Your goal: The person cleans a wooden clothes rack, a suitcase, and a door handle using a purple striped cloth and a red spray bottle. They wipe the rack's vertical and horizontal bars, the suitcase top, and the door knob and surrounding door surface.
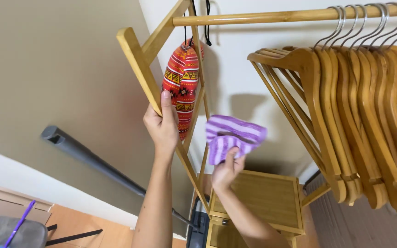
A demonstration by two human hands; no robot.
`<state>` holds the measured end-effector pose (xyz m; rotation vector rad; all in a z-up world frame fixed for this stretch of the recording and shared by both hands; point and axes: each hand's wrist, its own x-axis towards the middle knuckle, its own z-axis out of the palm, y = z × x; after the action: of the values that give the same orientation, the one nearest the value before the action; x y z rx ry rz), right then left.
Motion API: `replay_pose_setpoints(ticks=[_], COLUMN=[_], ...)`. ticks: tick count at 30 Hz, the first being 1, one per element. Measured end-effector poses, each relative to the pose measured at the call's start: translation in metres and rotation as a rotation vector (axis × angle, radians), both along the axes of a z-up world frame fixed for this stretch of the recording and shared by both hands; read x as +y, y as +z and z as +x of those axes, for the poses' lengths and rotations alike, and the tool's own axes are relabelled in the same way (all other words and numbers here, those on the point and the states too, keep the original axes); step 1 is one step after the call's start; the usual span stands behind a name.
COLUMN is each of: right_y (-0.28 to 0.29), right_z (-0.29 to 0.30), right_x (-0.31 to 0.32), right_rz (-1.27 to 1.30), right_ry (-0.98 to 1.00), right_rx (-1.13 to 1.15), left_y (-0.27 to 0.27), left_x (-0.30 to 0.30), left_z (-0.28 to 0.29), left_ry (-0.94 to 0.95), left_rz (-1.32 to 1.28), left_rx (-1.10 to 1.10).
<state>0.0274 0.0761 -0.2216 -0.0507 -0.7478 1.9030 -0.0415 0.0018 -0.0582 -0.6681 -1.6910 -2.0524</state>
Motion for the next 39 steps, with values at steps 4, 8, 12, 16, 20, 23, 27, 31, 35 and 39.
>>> replay_pose_setpoints(ticks=[4,8,12,16,20,23,27,31,35,39], right_y=[0.015,-0.016,-0.033,-0.077,-0.073,-0.022,0.008,-0.048,-0.029,-0.013], right_z=[-0.008,-0.063,-0.120,-0.172,-0.161,-0.106,-0.080,-0.130,-0.155,-0.189], right_x=[-0.005,0.001,0.017,0.113,0.123,0.070,0.007,0.009,0.017,0.044], right_rz=[0.844,1.107,1.227,1.376,0.830,0.646,1.221,1.161,1.127,1.260], right_ry=[-0.047,-0.051,-0.360,-0.403,-0.152,-0.060,-0.110,-0.080,-0.047,-0.143], right_rx=[0.017,0.074,0.278,-0.467,-0.531,-0.216,0.089,0.146,0.013,-0.212], left_y=[0.001,-0.003,0.002,0.001,-0.001,-0.002,-0.004,0.001,0.006,0.001], left_x=[0.003,0.000,-0.001,0.000,0.000,-0.002,-0.008,-0.012,-0.023,-0.028], left_z=[-0.002,-0.002,-0.008,-0.006,-0.013,-0.016,-0.014,-0.009,-0.008,-0.008], left_ry=[0.079,0.124,0.096,0.071,0.088,0.167,0.200,0.058,0.073,0.063], left_rz=[-0.001,-0.015,-0.018,-0.013,-0.023,-0.072,-0.079,0.019,-0.029,-0.043], left_rx=[0.037,0.056,0.033,-0.001,0.047,0.117,0.018,-0.112,0.008,0.116])
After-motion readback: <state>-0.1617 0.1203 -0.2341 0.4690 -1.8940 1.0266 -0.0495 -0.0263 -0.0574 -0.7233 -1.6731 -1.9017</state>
